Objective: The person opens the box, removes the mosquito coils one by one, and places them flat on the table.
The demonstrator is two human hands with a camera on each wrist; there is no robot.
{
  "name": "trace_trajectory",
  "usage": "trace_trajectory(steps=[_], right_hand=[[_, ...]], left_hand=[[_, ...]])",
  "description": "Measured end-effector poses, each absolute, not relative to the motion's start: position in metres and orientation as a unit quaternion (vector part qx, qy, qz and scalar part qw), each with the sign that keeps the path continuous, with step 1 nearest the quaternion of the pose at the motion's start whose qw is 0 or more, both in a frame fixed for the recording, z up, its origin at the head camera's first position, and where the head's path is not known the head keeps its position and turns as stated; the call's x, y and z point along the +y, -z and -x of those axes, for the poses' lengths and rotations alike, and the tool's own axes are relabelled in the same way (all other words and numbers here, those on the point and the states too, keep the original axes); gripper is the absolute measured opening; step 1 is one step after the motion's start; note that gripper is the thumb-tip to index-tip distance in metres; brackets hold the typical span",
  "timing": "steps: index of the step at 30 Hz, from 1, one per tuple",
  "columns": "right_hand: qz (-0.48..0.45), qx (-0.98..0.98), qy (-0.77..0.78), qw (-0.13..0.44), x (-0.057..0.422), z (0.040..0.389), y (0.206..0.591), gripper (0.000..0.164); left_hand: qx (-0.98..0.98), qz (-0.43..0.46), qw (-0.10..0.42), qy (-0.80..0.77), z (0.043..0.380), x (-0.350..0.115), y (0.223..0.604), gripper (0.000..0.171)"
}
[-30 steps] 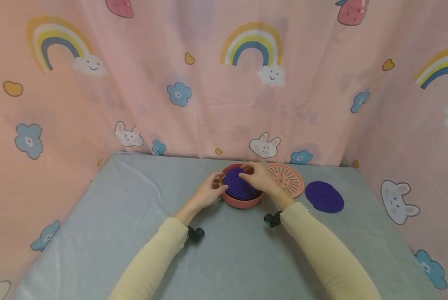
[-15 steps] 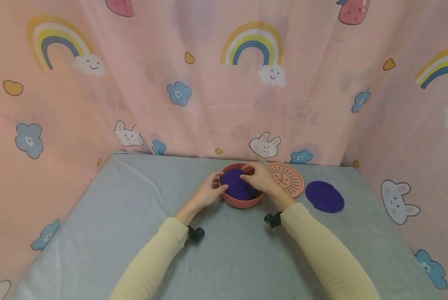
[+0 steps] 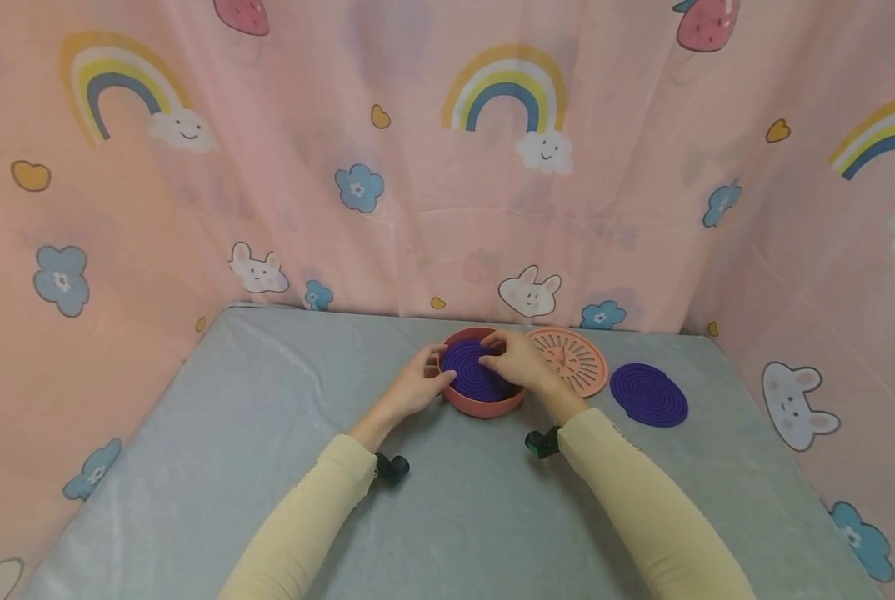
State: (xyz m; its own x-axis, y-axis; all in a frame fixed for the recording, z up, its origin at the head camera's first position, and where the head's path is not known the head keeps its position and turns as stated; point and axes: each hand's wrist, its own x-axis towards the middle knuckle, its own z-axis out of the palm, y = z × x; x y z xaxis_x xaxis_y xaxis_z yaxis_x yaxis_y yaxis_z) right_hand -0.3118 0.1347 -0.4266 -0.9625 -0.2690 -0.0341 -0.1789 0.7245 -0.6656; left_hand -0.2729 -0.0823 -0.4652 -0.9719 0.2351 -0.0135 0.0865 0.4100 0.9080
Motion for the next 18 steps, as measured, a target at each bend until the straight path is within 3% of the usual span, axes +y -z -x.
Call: trace_trajectory(steps=[10,18], right_hand=[[0.1,0.907,0.408,0.045,0.142,0.312,0.424,0.032],[0.068,0.89,0.438,0.109,0.154,0.311,0.414,0.026]], left_hand=[[0.837,-0.094,0.074,-0.534,0.272,-0.082,0.465,0.056],[0.836,-0.094,0.073,-0.536,0.272,-0.083,0.467,0.056]])
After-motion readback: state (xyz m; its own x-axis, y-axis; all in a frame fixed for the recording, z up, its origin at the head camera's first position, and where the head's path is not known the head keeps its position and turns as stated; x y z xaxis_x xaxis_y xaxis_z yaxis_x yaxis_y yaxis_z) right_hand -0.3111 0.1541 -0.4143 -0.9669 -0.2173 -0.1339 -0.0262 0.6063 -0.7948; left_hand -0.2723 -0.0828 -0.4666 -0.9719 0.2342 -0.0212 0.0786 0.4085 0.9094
